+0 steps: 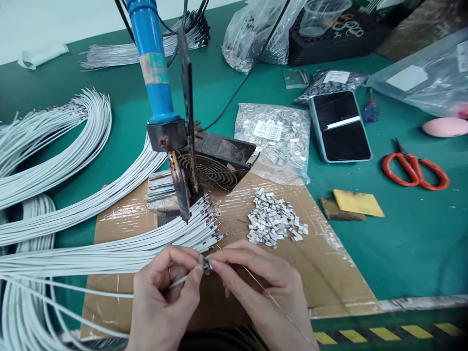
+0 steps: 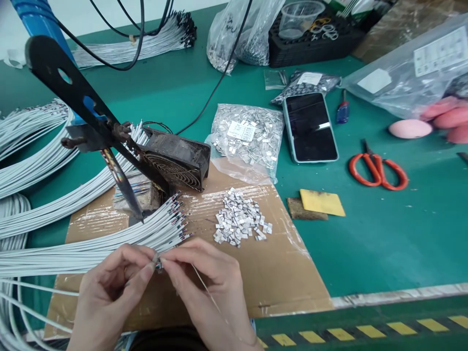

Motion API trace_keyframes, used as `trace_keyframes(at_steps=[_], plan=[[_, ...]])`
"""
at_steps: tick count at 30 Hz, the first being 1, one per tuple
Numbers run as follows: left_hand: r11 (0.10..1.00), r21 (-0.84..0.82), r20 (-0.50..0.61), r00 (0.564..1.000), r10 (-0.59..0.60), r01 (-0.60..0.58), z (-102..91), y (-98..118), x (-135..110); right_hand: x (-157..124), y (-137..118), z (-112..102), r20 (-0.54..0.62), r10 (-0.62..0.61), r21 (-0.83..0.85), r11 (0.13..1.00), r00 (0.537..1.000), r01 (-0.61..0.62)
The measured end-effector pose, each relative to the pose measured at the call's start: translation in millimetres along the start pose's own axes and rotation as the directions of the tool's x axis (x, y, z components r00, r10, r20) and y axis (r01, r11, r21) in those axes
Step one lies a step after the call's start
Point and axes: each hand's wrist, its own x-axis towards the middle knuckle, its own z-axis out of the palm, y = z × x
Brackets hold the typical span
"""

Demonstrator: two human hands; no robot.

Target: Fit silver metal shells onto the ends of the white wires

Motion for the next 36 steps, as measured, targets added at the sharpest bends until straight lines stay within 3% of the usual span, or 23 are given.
trace_keyframes(at_steps=[8, 15, 18, 23, 26, 31, 36], plan=[[0.999, 0.020, -0.031, 0.999, 0.025, -0.025, 2.7, 1.3, -0.9, -1.5, 1.2, -1.0, 0.015, 0.001, -0.002, 1.000, 1.000, -0.001], [0.999, 0.020, -0.010, 0.999, 0.033, -0.032, 4.1, -0.2, 1.3, -0.4, 6.5, -3.6, 0.031, -0.143, -0.076, 0.986, 0.989, 0.145], [0.999, 0.033, -0.013, 0.999, 0.044, -0.043, 4.8, -1.0, 2.9, -3.3, 6.0, -6.0, 0.045, -0.139, -0.170, 0.975, 0.989, 0.144], [0.996, 0.079, -0.045, 0.998, 0.052, -0.048, 3.3, -1.2, 10.2, -10.6, 6.1, -3.5, -0.075, 0.006, -0.196, 0.980, 0.997, -0.021], [0.995, 0.070, -0.007, 0.997, 0.078, -0.077, 2.3, -1.4, 16.0, -9.7, 4.2, -1.1, -0.157, 0.067, -0.205, 0.974, 0.985, -0.099], [0.996, -0.003, -0.073, 0.993, 0.088, -0.088, 3.1, -0.6, 23.4, 1.4, 0.9, -1.4, -0.079, -0.085, -0.256, 0.965, 0.993, 0.063], [0.990, 0.013, 0.001, 0.990, 0.140, -0.140, -2.0, 2.7, 32.6, 8.4, 0.3, 4.1, -0.040, -0.159, -0.259, 0.955, 0.986, 0.144]])
